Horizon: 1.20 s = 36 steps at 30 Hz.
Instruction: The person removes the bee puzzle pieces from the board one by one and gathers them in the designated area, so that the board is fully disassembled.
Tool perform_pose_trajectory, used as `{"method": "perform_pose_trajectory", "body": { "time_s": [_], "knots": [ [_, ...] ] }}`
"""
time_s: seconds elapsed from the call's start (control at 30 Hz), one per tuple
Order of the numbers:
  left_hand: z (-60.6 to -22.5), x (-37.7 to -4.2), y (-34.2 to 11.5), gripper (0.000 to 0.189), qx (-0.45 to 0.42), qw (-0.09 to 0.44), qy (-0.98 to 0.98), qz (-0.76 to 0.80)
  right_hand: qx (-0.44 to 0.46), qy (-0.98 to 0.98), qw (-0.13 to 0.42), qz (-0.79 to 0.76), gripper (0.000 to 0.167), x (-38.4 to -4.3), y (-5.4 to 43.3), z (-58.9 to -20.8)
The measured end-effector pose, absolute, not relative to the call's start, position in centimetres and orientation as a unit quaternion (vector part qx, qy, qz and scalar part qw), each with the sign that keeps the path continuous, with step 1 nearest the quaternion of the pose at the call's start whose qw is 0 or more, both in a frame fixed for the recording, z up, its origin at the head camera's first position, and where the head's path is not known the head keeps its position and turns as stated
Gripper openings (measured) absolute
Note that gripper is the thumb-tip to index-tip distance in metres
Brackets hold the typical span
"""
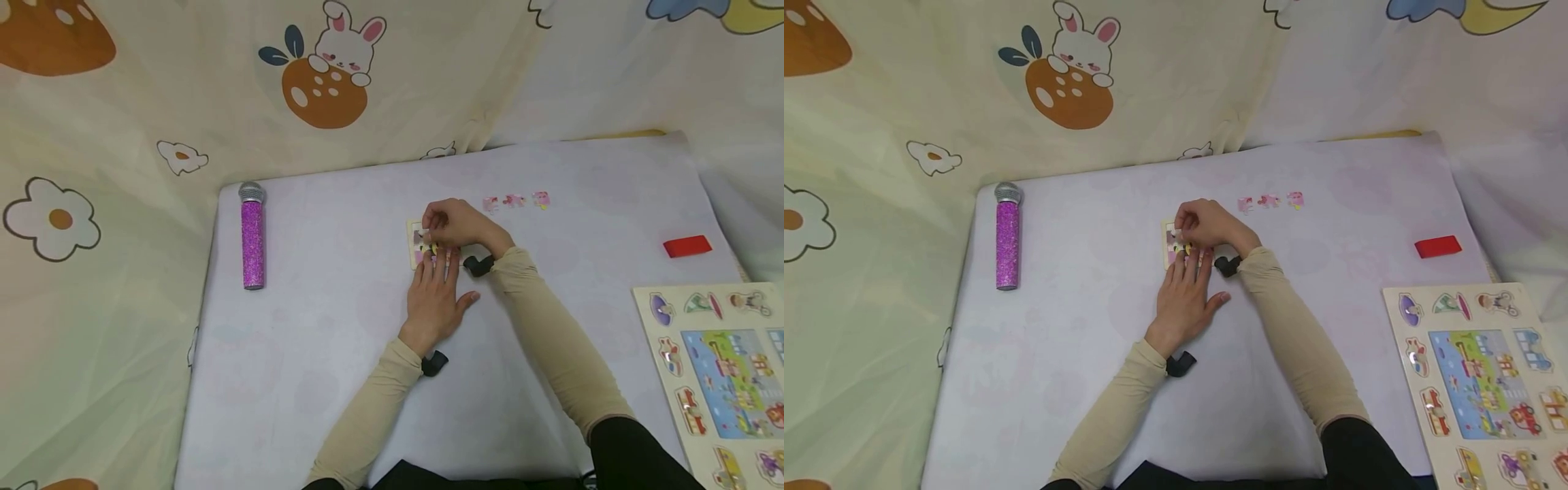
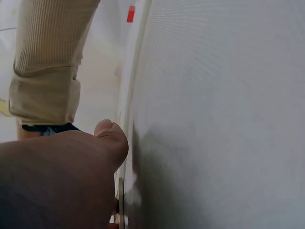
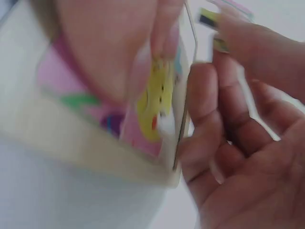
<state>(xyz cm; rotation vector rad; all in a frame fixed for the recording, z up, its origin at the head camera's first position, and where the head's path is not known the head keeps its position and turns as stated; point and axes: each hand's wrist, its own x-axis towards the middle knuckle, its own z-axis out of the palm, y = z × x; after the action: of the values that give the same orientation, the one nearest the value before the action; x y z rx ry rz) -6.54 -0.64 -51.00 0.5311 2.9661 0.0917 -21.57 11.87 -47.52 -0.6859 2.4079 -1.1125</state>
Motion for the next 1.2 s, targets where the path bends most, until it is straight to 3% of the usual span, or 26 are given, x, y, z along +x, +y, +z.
{"method": "perform_pose_trajectory", "body": {
  "time_s": [0.27,0.67,0.93,1.2],
  "knots": [
    [-50.9,-6.6,-0.5,0.089,0.177,0.071,0.981,0.041,-0.160,0.839,0.128,-0.504,0.018,-21.2,16.1,-47.2],
    [-50.8,-6.7,-0.8,0.090,0.172,0.096,0.980,0.034,-0.060,0.860,0.090,-0.498,0.035,-19.6,23.1,-47.7],
    [-50.6,-6.7,-0.9,0.089,0.172,0.104,0.979,0.036,-0.061,0.880,0.092,-0.461,0.043,-19.1,25.0,-48.2],
    [-50.8,-6.8,-0.9,0.089,0.174,0.104,0.978,0.040,-0.077,0.909,0.075,-0.402,0.038,-19.3,25.3,-49.1]
  ]
}}
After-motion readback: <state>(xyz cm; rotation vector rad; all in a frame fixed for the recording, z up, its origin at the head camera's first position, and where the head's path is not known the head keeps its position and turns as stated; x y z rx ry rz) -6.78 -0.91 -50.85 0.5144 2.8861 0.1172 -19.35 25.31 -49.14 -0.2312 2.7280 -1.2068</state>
